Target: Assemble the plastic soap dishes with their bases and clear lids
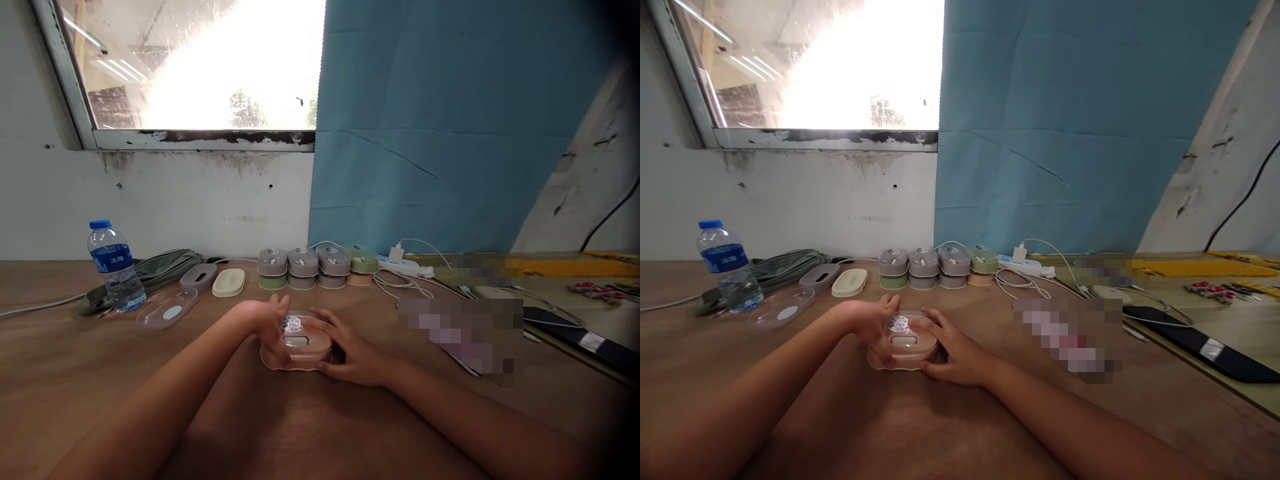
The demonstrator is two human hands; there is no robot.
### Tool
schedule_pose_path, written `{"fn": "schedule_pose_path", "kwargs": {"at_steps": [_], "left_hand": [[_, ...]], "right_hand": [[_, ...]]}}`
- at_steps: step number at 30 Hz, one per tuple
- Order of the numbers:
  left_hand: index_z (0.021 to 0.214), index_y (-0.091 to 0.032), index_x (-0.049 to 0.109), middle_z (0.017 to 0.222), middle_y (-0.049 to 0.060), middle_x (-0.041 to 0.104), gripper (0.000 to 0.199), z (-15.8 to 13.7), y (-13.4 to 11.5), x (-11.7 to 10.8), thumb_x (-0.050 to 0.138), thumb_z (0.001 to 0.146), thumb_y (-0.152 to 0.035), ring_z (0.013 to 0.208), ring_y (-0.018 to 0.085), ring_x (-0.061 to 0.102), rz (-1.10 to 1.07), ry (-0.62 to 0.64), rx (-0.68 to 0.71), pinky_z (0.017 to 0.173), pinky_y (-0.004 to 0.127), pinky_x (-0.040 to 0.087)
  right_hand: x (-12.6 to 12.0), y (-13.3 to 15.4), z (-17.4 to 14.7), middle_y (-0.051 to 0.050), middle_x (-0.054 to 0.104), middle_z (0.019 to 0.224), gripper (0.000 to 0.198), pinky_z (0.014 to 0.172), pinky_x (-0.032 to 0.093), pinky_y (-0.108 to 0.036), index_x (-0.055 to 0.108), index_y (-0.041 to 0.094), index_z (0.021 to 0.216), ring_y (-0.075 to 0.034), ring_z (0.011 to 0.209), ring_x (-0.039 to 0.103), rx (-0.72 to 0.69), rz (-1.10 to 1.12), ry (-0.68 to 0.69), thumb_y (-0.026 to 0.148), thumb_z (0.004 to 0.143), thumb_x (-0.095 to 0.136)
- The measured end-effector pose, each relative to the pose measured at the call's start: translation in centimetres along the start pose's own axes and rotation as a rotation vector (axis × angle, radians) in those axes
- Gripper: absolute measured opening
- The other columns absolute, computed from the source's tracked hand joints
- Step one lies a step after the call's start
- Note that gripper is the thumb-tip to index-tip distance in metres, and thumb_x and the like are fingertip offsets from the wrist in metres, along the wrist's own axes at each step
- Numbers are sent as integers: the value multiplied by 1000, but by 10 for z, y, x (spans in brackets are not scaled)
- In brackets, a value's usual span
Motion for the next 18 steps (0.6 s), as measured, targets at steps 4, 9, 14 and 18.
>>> {"fn": "schedule_pose_path", "kwargs": {"at_steps": [4,9,14,18], "left_hand": [[137,-14,14,142,27,7,120,-1,-3,2,73,37,-46,119,46,32,34,10,-22,87,50,36],[138,-11,12,141,28,7,121,-5,-8,3,72,39,-48,120,46,31,22,12,-28,89,51,34],[138,-7,7,142,25,-1,118,-13,-18,2,65,48,-54,126,41,21,48,24,-60,97,47,29],[138,-5,5,141,26,-4,123,-18,-25,4,68,44,-54,126,42,19,74,46,-95,97,48,28]], "right_hand": [[2,-2,1,-8,18,139,67,102,28,-39,31,27,131,-25,127,25,-11,8,0,26,70,61],[3,-2,0,-8,17,140,66,102,28,-39,32,26,130,-25,127,26,-11,7,4,24,71,59],[0,0,0,-8,15,141,68,103,26,-40,31,25,131,-25,128,24,-12,15,25,21,69,60],[0,-1,-1,-8,14,142,70,103,26,-41,31,26,131,-26,129,22,-13,25,26,20,68,60]]}}
Point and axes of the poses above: each hand's wrist, its own z-axis towards the middle knuckle, its own x-axis out of the palm, y = z × x, the point moved 3 cm from there along z, towards the middle knuckle
